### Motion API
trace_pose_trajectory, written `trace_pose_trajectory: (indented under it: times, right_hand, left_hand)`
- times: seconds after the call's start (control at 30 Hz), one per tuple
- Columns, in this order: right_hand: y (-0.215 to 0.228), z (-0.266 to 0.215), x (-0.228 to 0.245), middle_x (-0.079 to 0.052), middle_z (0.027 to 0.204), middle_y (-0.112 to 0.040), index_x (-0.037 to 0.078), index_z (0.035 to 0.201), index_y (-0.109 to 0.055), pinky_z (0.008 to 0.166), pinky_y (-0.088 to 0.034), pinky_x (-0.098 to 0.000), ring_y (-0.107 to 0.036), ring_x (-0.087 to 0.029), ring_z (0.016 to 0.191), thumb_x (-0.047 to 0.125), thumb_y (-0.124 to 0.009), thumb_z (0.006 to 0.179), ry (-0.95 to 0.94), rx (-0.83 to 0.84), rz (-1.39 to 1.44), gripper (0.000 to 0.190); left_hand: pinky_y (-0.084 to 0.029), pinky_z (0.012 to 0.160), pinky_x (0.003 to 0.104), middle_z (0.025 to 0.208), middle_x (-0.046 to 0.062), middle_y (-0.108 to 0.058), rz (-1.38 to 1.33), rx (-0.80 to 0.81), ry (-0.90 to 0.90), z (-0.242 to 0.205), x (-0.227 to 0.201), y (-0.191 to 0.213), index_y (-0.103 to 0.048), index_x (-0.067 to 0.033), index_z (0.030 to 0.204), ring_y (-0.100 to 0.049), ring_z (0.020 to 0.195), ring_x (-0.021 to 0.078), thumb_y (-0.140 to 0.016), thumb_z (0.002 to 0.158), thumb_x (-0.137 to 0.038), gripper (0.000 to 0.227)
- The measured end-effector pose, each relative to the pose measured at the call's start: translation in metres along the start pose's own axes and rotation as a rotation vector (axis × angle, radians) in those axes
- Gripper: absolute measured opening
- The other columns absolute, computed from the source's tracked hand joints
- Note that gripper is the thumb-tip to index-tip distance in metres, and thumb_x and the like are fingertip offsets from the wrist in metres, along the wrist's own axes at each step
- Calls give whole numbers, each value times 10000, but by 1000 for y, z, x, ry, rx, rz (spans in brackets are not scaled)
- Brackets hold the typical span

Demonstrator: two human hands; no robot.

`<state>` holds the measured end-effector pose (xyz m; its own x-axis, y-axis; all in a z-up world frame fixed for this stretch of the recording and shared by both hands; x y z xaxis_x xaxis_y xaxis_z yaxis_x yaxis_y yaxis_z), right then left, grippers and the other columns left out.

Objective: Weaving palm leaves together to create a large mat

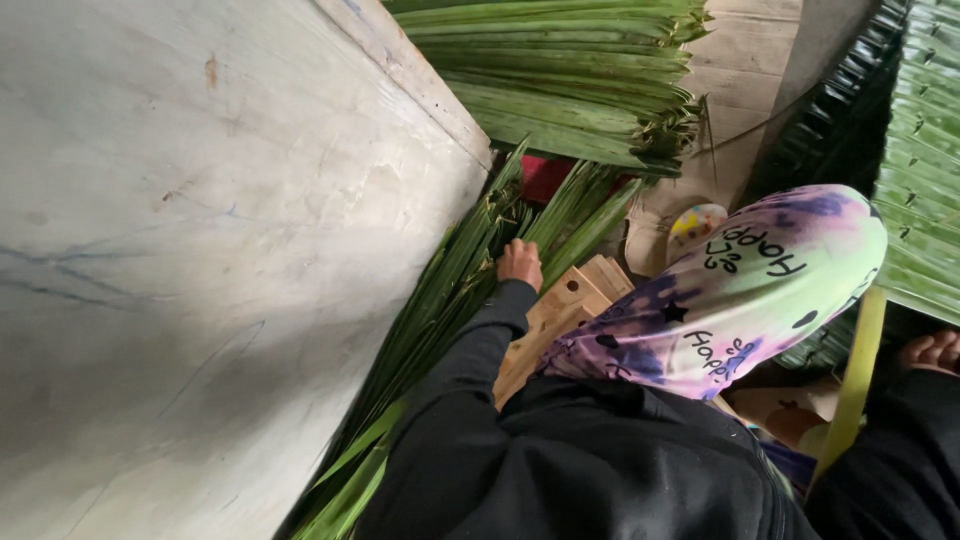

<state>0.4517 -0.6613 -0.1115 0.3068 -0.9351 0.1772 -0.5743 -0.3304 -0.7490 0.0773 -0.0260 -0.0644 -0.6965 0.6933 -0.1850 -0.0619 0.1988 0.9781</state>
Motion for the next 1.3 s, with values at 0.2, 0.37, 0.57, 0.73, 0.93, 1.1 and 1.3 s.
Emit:
trace_pose_trajectory:
  times: [0.2, 0.37, 0.57, 0.73, 0.93, 1.1, 1.3]
  right_hand:
    - [-4, 9, -1, -109, 1083, -881, 21, 1179, -764, 917, -615, -473, -850, -315, 1089, 183, -642, 1063, 131, -189, -39, 233]
    - [-9, 14, -2, -86, 1023, -850, 42, 1128, -777, 894, -625, -448, -826, -278, 1031, 149, -670, 1045, 175, -243, -79, 173]
    - [-4, 12, 1, -93, 1042, -840, 41, 1160, -756, 893, -618, -455, -827, -288, 1033, 177, -623, 1070, 158, -204, -67, 210]
    - [-3, 19, 2, -110, 1013, -860, -25, 1204, -751, 944, -615, -441, -849, -297, 1046, 91, -688, 1049, 60, -202, 21, 204]
    - [-8, 18, -2, -53, 991, -828, 88, 1161, -782, 870, -606, -421, -820, -249, 987, 154, -666, 1102, 136, -208, -130, 146]
    - [-11, 18, 0, -60, 986, -856, 95, 1106, -778, 878, -615, -425, -824, -245, 980, 143, -639, 1098, 135, -240, -150, 147]
    - [-30, 0, -12, -54, 920, -836, 69, 1049, -781, 866, -605, -403, -810, -228, 936, 138, -660, 1082, 154, -295, -161, 143]
  left_hand:
    - [-475, 911, 474, 1226, 161, -526, 200, 128, 21, 8, 9, -12, -617, -38, 1157, -495, 1101, 344, -826, 825, -406, 538]
    - [-511, 867, 485, 1152, 163, -559, 168, 44, -18, 13, 15, -20, -681, -48, 973, -545, 1015, 367, -764, 796, -213, 255]
    - [-536, 938, 465, 1209, 175, -698, -301, 413, 294, 45, 60, -9, -706, -20, 1150, -674, 1087, 378, -727, 813, -128, 355]
    - [-461, 1129, 373, 1406, 207, -630, -792, 554, 333, 33, 80, 29, -584, 82, 1369, -624, 1303, 311, -899, 691, -135, 778]
    - [-473, 1084, 341, 1414, 256, -609, -980, 475, 269, 30, 77, 38, -537, 150, 1358, -622, 1296, 326, -938, 589, -134, 913]
    - [-426, 1147, 413, 1466, 229, -564, -735, 383, 270, 37, 62, 58, -532, 77, 1415, -551, 1363, 354, -908, 709, -248, 863]
    - [-516, 1051, 376, 1300, 204, -694, -697, 279, 202, 33, 79, 31, -666, 68, 1268, -671, 1214, 328, -785, 780, -147, 546]
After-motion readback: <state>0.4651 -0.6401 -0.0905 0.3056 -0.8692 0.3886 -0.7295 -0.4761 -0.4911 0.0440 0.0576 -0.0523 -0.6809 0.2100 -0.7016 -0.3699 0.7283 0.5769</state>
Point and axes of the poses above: each hand's wrist, its own z-axis towards the middle knuckle, its own y-axis out of the back of the hand, x = y × z, the point moved 1 cm from there along z, towards the middle knuckle
